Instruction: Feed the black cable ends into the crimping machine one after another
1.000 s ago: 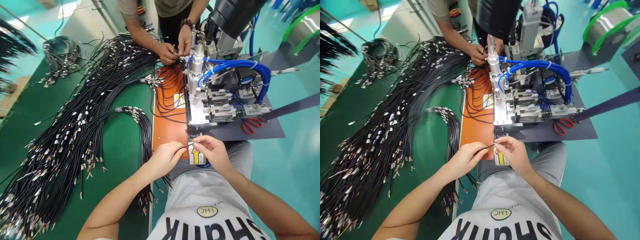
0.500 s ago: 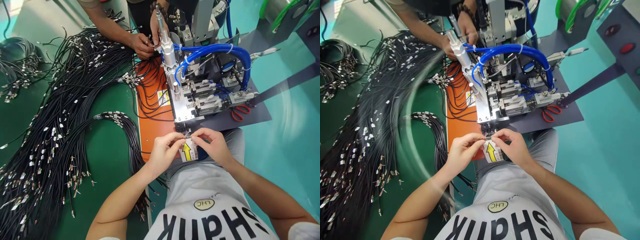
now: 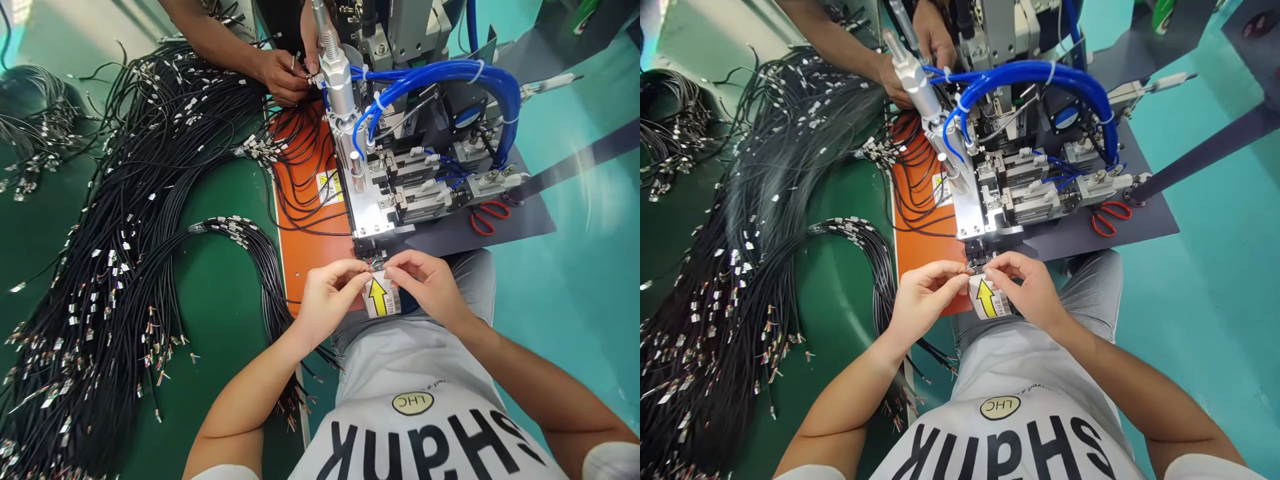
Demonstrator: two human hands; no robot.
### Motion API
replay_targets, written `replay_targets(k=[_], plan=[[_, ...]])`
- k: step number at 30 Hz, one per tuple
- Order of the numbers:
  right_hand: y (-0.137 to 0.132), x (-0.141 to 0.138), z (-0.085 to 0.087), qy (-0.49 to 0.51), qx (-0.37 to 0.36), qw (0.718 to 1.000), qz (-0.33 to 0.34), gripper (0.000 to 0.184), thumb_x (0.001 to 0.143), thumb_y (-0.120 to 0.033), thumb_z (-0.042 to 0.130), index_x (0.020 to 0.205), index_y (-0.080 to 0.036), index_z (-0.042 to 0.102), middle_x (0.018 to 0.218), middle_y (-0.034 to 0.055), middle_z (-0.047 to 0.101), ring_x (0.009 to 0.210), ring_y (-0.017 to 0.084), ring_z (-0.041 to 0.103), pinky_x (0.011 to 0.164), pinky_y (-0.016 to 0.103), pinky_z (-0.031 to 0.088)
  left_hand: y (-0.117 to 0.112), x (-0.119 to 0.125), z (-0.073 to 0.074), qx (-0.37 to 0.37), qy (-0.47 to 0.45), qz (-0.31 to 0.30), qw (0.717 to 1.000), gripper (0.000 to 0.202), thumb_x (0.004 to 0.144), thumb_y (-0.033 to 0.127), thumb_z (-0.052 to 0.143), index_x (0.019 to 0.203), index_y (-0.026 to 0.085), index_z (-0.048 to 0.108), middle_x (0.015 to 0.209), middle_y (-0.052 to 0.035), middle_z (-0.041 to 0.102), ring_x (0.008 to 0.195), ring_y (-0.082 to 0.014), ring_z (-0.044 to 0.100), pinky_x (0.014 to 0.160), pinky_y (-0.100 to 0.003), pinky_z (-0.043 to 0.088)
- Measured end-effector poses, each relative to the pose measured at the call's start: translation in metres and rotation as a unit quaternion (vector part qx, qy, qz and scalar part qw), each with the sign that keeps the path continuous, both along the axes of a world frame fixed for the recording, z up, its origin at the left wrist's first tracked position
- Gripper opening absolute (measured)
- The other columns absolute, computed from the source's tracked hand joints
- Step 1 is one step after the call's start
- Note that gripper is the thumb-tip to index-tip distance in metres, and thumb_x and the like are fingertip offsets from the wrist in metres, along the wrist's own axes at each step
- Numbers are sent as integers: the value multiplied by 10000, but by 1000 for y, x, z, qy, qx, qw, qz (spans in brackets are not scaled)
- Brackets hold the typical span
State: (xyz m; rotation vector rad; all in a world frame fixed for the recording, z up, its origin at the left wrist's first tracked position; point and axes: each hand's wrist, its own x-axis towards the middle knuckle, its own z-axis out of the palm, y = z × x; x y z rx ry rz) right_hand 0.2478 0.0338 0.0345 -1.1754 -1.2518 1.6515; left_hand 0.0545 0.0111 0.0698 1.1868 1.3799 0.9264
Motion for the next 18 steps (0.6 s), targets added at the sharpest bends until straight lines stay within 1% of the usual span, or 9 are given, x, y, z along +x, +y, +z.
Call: replay_targets(k=[3, 7, 12, 15, 18], plan=[[1, -2, 1, 1, 2, 1000, 3, 118, 874, -336, 714, 905, -222, 725, 841, 22, 703, 764, 163, 656, 691, 285, 545, 0, 0, 0, 13, -1, -2, 1000, 146, 846, 276, 729, 925, 154, 739, 863, -37, 745, 694, -110, 660, 667, -202, 554], [1, -4, 1, -3, 15, 1000, 0, 122, 879, -333, 708, 940, -229, 727, 859, 25, 715, 788, 176, 675, 705, 302, 560, -1, -3, -3, 53, 28, -20, 998, 169, 900, 270, 665, 1009, 170, 748, 954, -51, 751, 791, -125, 682, 735, -218, 561], [1, -5, 2, -44, 73, 996, -17, 200, 891, -287, 683, 1082, -243, 723, 944, 34, 709, 807, 177, 668, 754, 331, 562, -1, -4, -5, 38, 38, -27, 998, 188, 926, 295, 631, 1000, 158, 736, 928, -53, 747, 725, -113, 662, 706, -222, 559], [1, -5, 4, -62, 100, 993, -20, 159, 892, -279, 679, 1039, -236, 724, 953, 35, 695, 808, 175, 660, 767, 335, 557, -1, -3, -5, 32, 43, -29, 998, 175, 911, 312, 649, 962, 167, 732, 899, -45, 747, 735, -131, 670, 705, -244, 567], [0, -3, 5, -52, 97, 994, -5, 121, 876, -288, 703, 977, -224, 720, 936, 39, 692, 843, 186, 664, 776, 334, 556, -2, -3, -6, 28, 55, -24, 998, 169, 895, 331, 667, 924, 176, 729, 890, -45, 747, 787, -161, 686, 735, -274, 581]])
